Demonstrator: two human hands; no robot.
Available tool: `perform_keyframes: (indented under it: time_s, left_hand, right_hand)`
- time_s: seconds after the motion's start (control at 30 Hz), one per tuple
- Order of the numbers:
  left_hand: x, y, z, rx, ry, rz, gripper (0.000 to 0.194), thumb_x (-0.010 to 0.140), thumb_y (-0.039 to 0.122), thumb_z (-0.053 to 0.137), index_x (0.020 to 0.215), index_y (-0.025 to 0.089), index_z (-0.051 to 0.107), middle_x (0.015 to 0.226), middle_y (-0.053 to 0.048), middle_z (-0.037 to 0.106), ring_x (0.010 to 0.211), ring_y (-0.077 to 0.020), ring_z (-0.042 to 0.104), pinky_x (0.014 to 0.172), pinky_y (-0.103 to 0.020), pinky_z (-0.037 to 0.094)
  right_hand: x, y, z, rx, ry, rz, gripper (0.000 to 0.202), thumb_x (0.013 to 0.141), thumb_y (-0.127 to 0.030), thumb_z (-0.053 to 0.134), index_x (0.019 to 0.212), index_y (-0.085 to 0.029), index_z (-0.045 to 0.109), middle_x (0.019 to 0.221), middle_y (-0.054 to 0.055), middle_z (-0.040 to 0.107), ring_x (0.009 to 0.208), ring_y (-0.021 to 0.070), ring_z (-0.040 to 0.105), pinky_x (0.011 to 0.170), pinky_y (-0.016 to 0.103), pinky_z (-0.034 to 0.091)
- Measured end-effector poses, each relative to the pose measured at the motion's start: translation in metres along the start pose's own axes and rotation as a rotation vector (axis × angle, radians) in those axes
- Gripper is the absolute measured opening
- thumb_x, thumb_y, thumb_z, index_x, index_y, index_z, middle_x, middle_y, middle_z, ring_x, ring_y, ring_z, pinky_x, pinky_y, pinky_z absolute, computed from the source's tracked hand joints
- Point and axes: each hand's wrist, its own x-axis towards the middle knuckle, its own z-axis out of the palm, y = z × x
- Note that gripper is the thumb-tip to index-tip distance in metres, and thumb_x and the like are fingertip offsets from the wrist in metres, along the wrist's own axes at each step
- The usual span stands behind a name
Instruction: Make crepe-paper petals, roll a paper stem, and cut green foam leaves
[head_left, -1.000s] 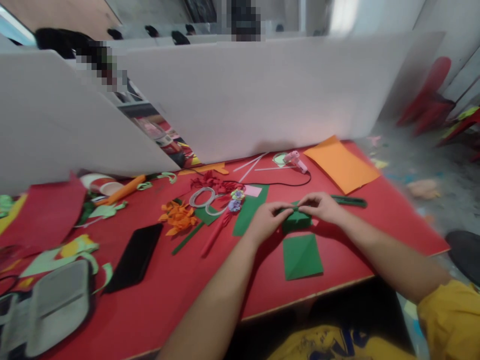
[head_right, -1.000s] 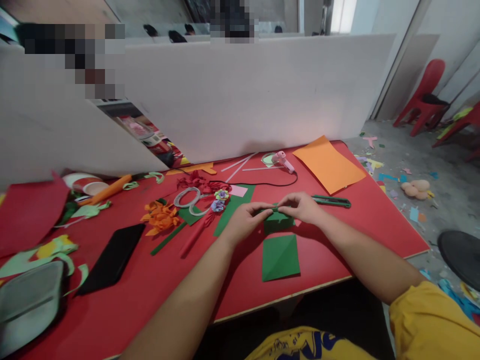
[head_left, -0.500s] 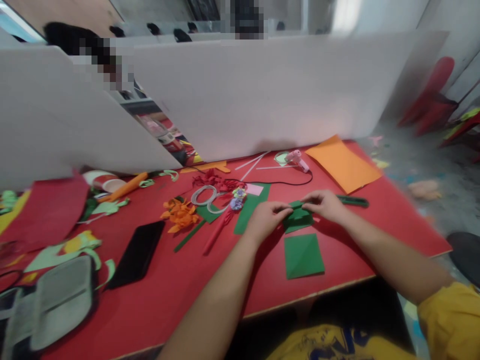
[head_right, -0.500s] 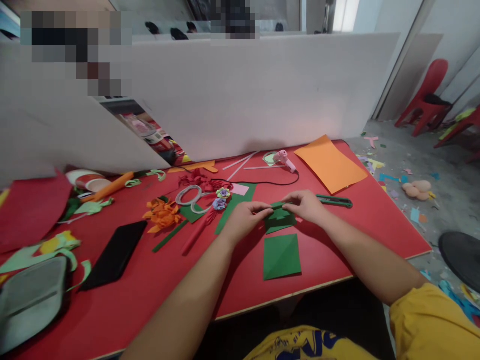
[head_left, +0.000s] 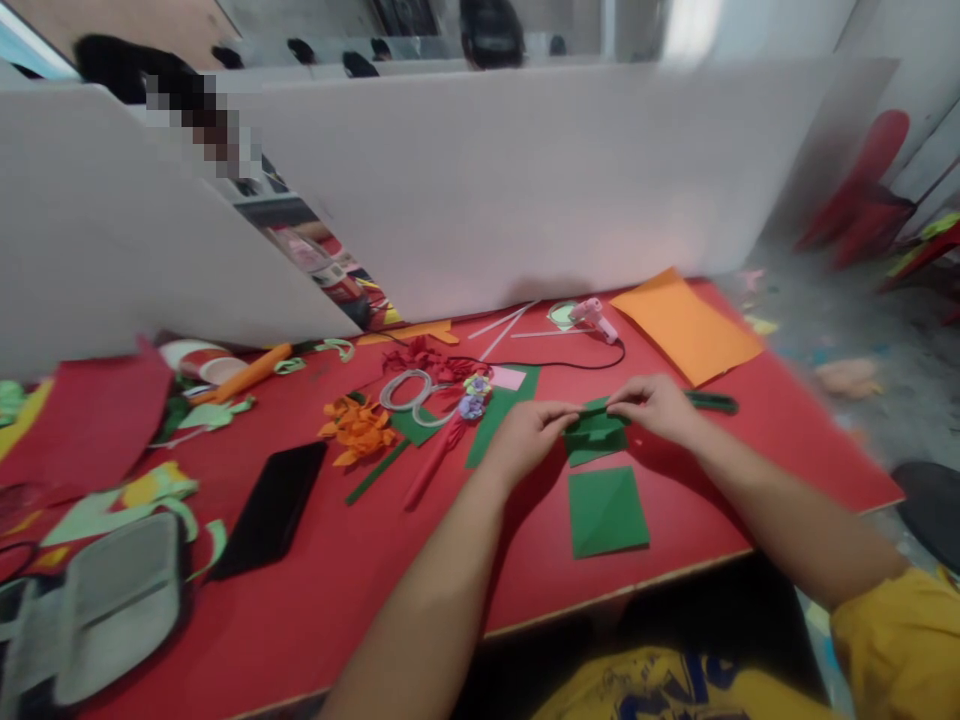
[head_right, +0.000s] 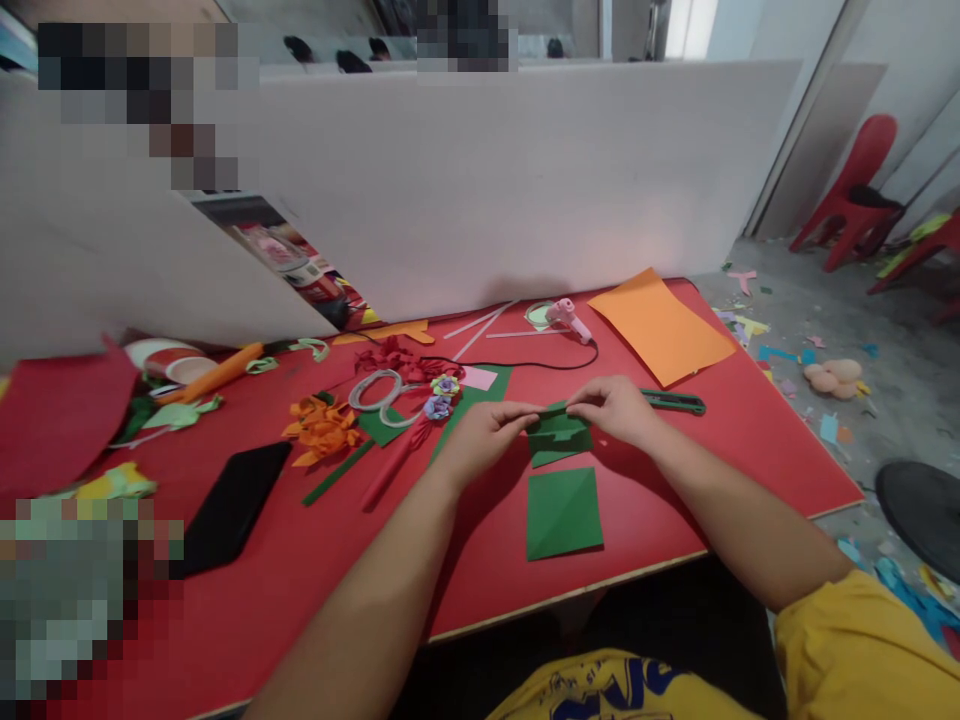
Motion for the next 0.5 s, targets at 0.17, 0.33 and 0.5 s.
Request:
perform_keyframes:
  time_s: [0.17,0.33,0.5]
  left_hand:
    - [-0.0019,0.0015,0.0003,0.059,-0.012,0.028,0.031,0.099,0.041,0.063,0.115,0.028,0.087,0.117,-0.006,0.084,0.110,-0.0288,0.078,0.101,-0.039,0.057]
    - [-0.0035,0.0064,0.0008,0.045,0.021,-0.011,0.031,0.097,0.040,0.064,0.112,0.026,0.087,0.111,-0.006,0.085,0.104,-0.0289,0.079,0.100,-0.039,0.058]
    - [-0.0039,0.0063,0.0062,0.079,0.046,0.017,0.028,0.099,0.038,0.064,0.113,0.030,0.087,0.112,-0.004,0.085,0.104,-0.0281,0.079,0.098,-0.038,0.058]
  right_hand:
    - [-0.0018,-0.0022,-0.0007,-0.057,-0.005,-0.017,0.008,0.085,-0.027,0.081,0.087,-0.023,0.087,0.086,0.007,0.084,0.079,0.0225,0.075,0.074,0.033,0.056]
    - [-0.0007,-0.0011,0.0003,-0.005,-0.009,0.010,0.007,0.084,-0.027,0.081,0.086,-0.022,0.086,0.084,0.007,0.083,0.076,0.0225,0.075,0.072,0.033,0.057]
    - [-0.0034,-0.0037,-0.0020,-0.087,-0.019,-0.061,0.009,0.087,-0.025,0.078,0.090,-0.022,0.086,0.087,0.007,0.082,0.080,0.0225,0.074,0.074,0.033,0.056]
